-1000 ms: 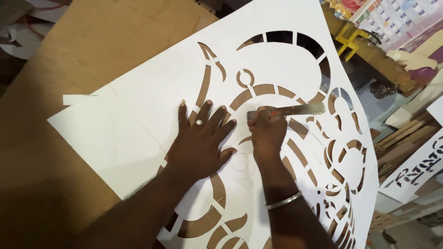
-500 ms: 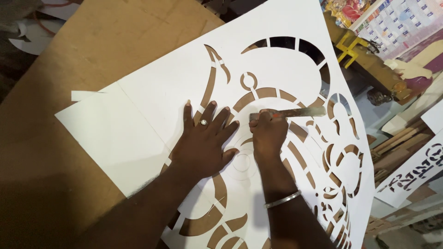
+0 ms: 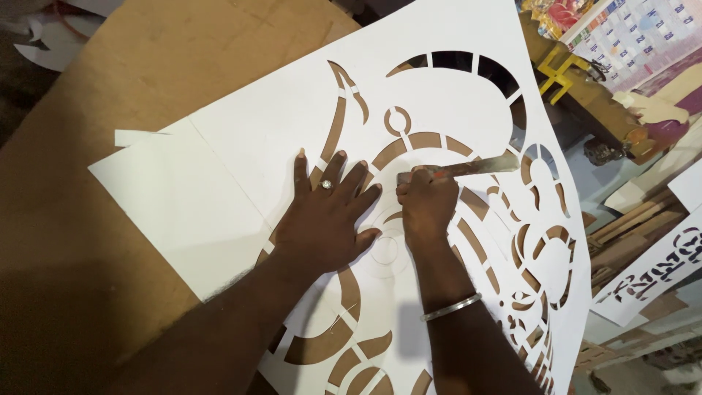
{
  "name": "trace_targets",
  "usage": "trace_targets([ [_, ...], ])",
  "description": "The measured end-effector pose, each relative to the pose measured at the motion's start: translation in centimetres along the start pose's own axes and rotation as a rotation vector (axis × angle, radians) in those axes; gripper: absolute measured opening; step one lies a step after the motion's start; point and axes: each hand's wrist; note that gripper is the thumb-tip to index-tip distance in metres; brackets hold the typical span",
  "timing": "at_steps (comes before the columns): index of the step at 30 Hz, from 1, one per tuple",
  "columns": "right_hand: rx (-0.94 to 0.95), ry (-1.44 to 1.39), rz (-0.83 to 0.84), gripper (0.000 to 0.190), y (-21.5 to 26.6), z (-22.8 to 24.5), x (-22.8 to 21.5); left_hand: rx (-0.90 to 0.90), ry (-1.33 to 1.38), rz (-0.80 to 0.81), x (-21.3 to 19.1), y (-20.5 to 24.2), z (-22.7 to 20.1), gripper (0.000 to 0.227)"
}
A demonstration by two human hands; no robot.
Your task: The recorder is using a small scraper or blade to work on a large white paper stencil of a Ganesha design.
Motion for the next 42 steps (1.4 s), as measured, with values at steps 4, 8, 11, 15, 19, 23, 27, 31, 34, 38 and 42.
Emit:
trace_targets([
  [4, -0.004, 0.03, 0.003, 0.019, 0.1, 0.1, 0.0, -0.003, -0.023, 0.027, 0.1, 0.0, 0.0, 0.069],
  [8, -0.024, 0.029, 0.032, 0.016, -0.3, -0.4, -0.3, -0.027, -0.035, 0.083, -0.3, -0.3, -0.2, 0.07],
  [11, -0.041, 0.013, 0.078, 0.016, -0.8, -0.9, -0.8, -0.022, -0.032, 0.074, -0.2, -0.3, -0.1, 0.07],
  [15, -0.062, 0.101, 0.114, 0.019, -0.7, 0.0, -0.9, -0.019, -0.029, 0.051, 0.1, -0.1, 0.0, 0.07],
  [19, -0.079, 0.192, 0.126, 0.019, -0.6, 0.7, -1.0, 0.0, -0.03, 0.024, 0.3, 0.0, 0.1, 0.069],
  [23, -0.121, 0.315, 0.16, 0.023, -0.9, 0.8, -1.4, 0.009, -0.014, -0.005, 0.1, 0.1, 0.2, 0.069],
  [27, -0.159, 0.418, 0.206, 0.028, -1.3, 1.2, -2.0, 0.002, 0.0, -0.013, 0.2, 0.0, 0.2, 0.069],
  [31, -0.154, 0.445, 0.268, 0.029, -1.4, 1.5, -2.3, -0.005, -0.023, 0.028, 0.0, -0.1, 0.1, 0.07],
  [34, -0.162, 0.465, 0.302, 0.03, -1.6, 1.7, -2.4, -0.018, -0.039, 0.066, -0.2, -0.3, 0.0, 0.072],
  [38, -0.169, 0.457, 0.373, 0.028, -2.0, 2.3, -2.5, -0.023, -0.03, 0.084, -0.4, -0.2, 0.0, 0.071],
  [42, -0.218, 0.538, 0.426, 0.031, -2.8, 2.4, -3.1, -0.01, -0.028, 0.05, -0.2, 0.0, 0.1, 0.07],
])
Point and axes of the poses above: each hand's wrist, its own y-axis away from the middle knuckle, its own x-axis out of the palm, z = x × y, and after that the axes turned 4 degrees about -z, right-handed
